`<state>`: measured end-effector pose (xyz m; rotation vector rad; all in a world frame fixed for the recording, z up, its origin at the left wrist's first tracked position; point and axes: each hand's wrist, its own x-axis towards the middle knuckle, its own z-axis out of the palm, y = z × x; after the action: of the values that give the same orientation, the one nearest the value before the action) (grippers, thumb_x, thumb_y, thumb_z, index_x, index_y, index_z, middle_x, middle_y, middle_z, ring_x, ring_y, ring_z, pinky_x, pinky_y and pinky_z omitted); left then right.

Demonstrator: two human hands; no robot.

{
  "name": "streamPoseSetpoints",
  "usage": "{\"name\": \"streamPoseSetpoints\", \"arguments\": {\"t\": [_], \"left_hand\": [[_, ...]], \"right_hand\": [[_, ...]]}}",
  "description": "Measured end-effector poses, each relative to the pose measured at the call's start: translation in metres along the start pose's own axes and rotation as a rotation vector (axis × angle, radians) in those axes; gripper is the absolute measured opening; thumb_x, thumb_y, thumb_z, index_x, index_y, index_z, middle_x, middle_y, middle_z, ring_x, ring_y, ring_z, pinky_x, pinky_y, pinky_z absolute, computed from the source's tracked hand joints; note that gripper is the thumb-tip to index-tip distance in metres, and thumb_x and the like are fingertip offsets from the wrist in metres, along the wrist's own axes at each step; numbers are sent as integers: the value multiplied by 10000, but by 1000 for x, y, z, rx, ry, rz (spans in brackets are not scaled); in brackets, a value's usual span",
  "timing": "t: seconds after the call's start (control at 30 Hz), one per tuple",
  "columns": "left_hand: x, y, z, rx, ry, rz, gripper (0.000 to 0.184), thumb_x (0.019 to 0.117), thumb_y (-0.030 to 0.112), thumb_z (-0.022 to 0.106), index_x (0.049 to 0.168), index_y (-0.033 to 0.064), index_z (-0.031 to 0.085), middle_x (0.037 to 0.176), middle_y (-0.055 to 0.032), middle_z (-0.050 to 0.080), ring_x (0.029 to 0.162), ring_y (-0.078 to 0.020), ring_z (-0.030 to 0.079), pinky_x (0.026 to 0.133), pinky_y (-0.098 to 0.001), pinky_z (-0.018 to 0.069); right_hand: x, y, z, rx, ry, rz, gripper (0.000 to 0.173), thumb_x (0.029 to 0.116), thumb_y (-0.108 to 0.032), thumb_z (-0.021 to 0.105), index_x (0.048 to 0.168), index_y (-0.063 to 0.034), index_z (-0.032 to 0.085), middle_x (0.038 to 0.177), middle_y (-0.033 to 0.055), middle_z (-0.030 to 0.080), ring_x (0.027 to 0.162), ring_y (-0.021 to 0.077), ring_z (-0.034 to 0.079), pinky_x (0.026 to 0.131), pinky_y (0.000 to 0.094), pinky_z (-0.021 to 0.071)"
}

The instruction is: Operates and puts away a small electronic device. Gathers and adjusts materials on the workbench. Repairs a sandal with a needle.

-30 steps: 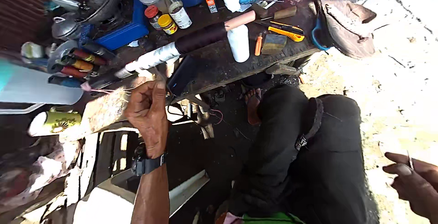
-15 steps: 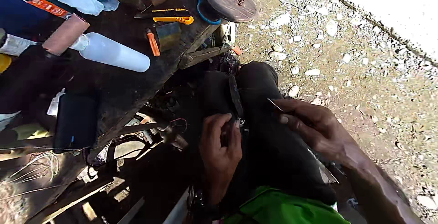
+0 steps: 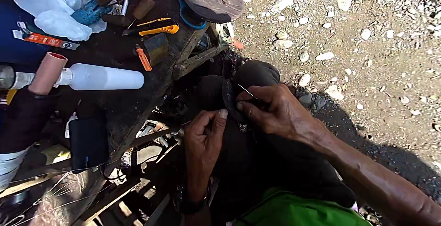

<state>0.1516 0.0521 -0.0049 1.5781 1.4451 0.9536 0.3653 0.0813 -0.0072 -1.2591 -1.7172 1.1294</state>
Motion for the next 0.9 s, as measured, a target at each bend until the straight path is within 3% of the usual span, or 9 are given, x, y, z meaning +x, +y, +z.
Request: {"name": "streamPoseSetpoints", "arguments": {"t": [0.1,0.27,0.37,0.43,0.5,0.53,0.6,0.73,0.9], "left_hand": [[4,-1,3,-374,61,-19,265,969,140,664,706,133,632,643,81,564,573,-5,533,544,-160,456],[2,-5,-10,-615,102,-88,214,937,210,709,726,175,702,680,83,603,617,-23,560,608,-200,484],[0,-14,-16,-821,-19,-114,242,993,357,655,871,180,766,1023,-5,723,965,-135,678,840,-290,561],[-3,-9,-14,-1199,-94,-76,320,991,381,609,911,130,792,1250,-98,710,1271,-279,614,1072,-433,489],[-4,2,-9,-1391,-40,-72,368,986,409,584,835,128,770,1004,-62,750,1088,-253,692,1002,-437,522],[-4,4,-8,-1339,22,-85,376,1005,407,568,811,131,735,861,-20,717,893,-183,701,858,-371,556],[-3,0,-5,-936,102,-106,362,1060,323,530,912,69,741,910,-46,723,756,-81,647,698,-239,535],[-2,7,13,-284,49,-72,271,1061,117,508,1130,-29,725,1119,-89,717,843,-85,638,749,-250,537],[6,16,7,-46,-80,-7,253,1042,139,543,1077,0,751,906,-38,712,800,-59,653,732,-220,554]], "right_hand": [[3,2,0,107,-39,-46,156,983,-201,639,958,-104,759,718,-76,657,598,-43,552,540,158,463],[3,3,-2,54,-44,-49,167,991,-227,630,962,-121,756,715,-87,644,595,-43,537,530,166,450],[3,5,-5,80,-49,-43,169,994,-229,633,984,-119,761,740,-85,663,612,-58,549,539,141,458],[3,5,-5,108,-63,-42,180,998,-236,636,1013,-107,760,767,-75,676,634,-56,565,558,135,471],[3,5,-6,128,-80,-26,186,993,-243,647,1031,-101,762,812,-68,706,673,-60,605,593,127,510],[2,5,-6,133,-85,-17,187,990,-244,654,1034,-97,760,825,-66,713,681,-58,614,602,128,522],[3,6,-6,126,-84,-22,189,988,-243,656,1037,-94,761,828,-68,713,678,-54,612,601,134,520],[1,6,-5,133,-69,-41,174,984,-210,657,1031,-74,756,824,-60,713,666,-52,604,587,130,505],[0,5,-8,129,-73,-70,168,974,-181,660,1033,-47,742,829,-51,715,669,-53,607,588,121,508]]}}
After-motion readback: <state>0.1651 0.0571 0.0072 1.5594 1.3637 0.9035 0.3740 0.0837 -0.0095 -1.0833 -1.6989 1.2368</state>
